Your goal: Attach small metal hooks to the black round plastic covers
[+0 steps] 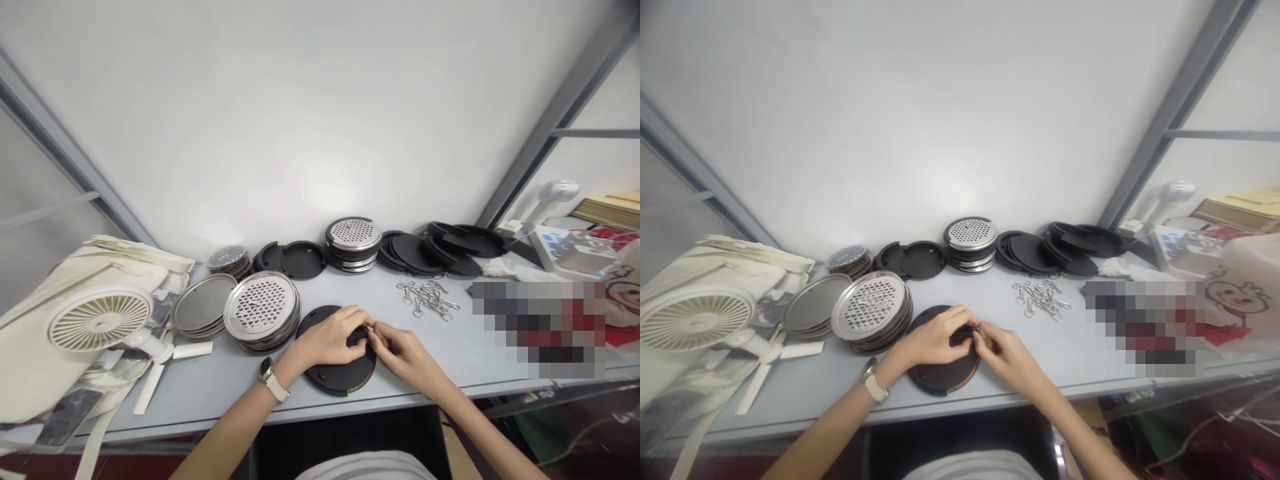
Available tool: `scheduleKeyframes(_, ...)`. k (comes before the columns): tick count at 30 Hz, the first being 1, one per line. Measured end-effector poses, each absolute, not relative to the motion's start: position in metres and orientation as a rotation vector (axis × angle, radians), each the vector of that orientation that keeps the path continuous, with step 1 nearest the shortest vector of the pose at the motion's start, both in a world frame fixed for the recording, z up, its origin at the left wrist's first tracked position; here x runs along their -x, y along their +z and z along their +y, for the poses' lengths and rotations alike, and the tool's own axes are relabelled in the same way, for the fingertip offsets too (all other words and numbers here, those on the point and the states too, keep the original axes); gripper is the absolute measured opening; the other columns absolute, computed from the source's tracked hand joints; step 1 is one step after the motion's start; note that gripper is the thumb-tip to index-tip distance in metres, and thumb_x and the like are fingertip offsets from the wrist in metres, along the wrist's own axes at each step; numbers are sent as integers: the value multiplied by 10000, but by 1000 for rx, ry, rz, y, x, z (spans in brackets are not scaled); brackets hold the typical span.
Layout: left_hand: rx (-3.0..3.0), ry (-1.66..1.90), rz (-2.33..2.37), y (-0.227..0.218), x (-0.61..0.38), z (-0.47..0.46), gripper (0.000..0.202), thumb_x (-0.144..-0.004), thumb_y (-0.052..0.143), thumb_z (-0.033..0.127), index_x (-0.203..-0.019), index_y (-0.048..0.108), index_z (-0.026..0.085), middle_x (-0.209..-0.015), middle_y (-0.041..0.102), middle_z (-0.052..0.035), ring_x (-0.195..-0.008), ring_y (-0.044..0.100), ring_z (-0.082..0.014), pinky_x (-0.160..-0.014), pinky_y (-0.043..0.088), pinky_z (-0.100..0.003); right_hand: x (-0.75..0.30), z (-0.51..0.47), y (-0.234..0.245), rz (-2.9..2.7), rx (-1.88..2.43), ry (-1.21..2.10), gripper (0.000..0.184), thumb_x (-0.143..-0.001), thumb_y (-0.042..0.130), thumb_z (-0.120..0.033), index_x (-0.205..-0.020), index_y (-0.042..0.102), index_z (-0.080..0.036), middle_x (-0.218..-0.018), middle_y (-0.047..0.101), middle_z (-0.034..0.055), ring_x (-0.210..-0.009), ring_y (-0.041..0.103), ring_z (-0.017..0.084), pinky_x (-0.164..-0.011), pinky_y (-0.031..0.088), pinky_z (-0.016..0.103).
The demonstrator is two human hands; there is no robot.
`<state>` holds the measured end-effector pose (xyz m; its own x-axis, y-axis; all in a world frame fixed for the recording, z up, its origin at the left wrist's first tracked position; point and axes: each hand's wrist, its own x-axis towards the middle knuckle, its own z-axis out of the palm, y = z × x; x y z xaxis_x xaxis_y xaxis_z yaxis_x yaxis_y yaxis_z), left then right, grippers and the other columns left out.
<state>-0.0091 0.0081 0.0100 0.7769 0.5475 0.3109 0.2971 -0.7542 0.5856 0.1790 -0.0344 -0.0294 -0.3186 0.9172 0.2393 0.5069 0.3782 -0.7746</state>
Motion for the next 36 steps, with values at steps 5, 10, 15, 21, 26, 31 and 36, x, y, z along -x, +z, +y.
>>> scheduleKeyframes(5, -2454, 619, 629, 11, 9, 9, 210, -825, 521, 88, -1011, 513, 185, -1005, 538, -58, -953, 552, -188, -866, 465, -302, -179, -35, -29, -1954, 1217, 776, 343, -960, 403, -362, -657, 360, -207, -587, 342, -58, -541, 326, 103, -498, 301, 227)
scheduleKeyframes(10, -2442, 621, 637, 12, 9, 8, 181, -848, 511, 98, -1007, 512, 186, -999, 536, -54, -932, 556, -183, -850, 468, -301, -177, -36, -24, -1951, 1219, 773, 357, -976, 374, -378, -668, 403, -201, -589, 377, -46, -546, 349, 111, -499, 321, 228)
scheduleKeyframes(15, -2441, 625, 655, 10, 9, 7, 167, -855, 517, 107, -1001, 511, 189, -984, 540, -46, -918, 560, -179, -837, 469, -293, -177, -37, -21, -1948, 1212, 787, 347, -992, 338, -365, -696, 417, -203, -618, 434, -37, -569, 414, 122, -549, 349, 228)
scheduleKeyframes(21, -2436, 641, 630, 7, 9, 9, 219, -823, 544, 80, -1010, 498, 183, -1005, 540, -47, -962, 554, -181, -858, 461, -282, -178, -36, -26, -1958, 1241, 818, 351, -951, 437, -394, -666, 337, -214, -582, 367, -61, -533, 344, 107, -512, 294, 224)
scheduleKeyframes(26, -2435, 658, 631, 6, 9, 9, 245, -824, 531, 75, -1041, 493, 182, -1020, 534, -52, -977, 549, -182, -879, 461, -294, -179, -35, -27, -1969, 1219, 842, 323, -956, 414, -367, -680, 340, -215, -596, 350, -60, -545, 333, 111, -516, 291, 227)
scheduleKeyframes(31, -2412, 670, 609, 7, 9, 9, 263, -835, 516, 81, -1075, 482, 182, -1042, 528, -59, -992, 550, -186, -888, 466, -305, -179, -36, -26, -1956, 1213, 796, 320, -972, 383, -353, -686, 336, -216, -596, 367, -58, -538, 357, 112, -523, 307, 231)
scheduleKeyframes(36, -2403, 654, 596, 8, 10, 9, 258, -853, 516, 108, -1095, 474, 187, -1054, 522, -60, -1003, 549, -195, -893, 469, -319, -179, -36, -25, -1927, 1204, 786, 297, -988, 360, -354, -729, 384, -211, -630, 410, -51, -561, 395, 117, -551, 329, 234)
